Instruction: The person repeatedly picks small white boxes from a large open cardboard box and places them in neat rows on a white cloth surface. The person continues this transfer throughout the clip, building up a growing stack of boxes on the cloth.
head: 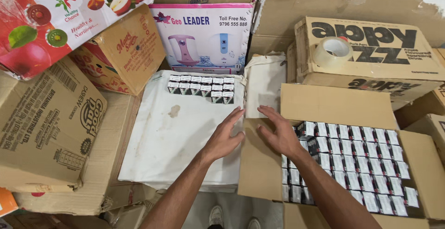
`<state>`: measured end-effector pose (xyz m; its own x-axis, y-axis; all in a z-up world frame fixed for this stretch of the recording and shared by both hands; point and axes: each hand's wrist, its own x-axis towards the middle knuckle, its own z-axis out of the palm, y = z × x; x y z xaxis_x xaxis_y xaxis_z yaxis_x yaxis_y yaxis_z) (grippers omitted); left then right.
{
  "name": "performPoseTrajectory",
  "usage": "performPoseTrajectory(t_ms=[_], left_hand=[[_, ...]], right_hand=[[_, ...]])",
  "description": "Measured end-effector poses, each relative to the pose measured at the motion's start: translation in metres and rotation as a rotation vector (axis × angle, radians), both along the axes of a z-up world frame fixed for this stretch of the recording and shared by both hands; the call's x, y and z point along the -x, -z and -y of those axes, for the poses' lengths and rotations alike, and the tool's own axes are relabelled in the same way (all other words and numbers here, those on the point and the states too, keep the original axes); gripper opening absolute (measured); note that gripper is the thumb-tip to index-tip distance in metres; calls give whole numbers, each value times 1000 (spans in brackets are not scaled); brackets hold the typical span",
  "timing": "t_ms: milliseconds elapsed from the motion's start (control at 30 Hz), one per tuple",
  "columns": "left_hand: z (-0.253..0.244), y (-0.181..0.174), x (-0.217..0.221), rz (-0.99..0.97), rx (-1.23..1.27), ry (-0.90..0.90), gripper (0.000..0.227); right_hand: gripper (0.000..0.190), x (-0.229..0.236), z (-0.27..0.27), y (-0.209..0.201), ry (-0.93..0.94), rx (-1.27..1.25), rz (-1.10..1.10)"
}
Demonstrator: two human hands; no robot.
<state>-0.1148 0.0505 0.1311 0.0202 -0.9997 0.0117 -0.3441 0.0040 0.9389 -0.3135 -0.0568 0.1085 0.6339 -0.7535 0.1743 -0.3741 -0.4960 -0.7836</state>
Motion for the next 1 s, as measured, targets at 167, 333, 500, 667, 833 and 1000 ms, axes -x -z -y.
performPoseTrajectory(t_ms=[167, 333, 500, 667, 833, 1000], left_hand=[[3, -4, 63, 3, 34, 52, 70], [17, 11, 123, -60, 37, 103, 71], [41, 50, 176, -224, -42, 19, 77], [43, 26, 203, -321, -128, -23, 80], [42, 25, 214, -334, -151, -73, 85], [40, 32, 215, -344, -161, -169, 89]], right_hand=[[52, 57, 1, 4, 100, 25, 11], [50, 111, 12, 22, 165, 78, -30], [67, 147, 32, 51, 115, 282, -295], [73, 158, 38, 65, 128, 327, -348], [68, 156, 44, 77, 131, 324, -295], [67, 150, 50, 88, 143, 458, -240]])
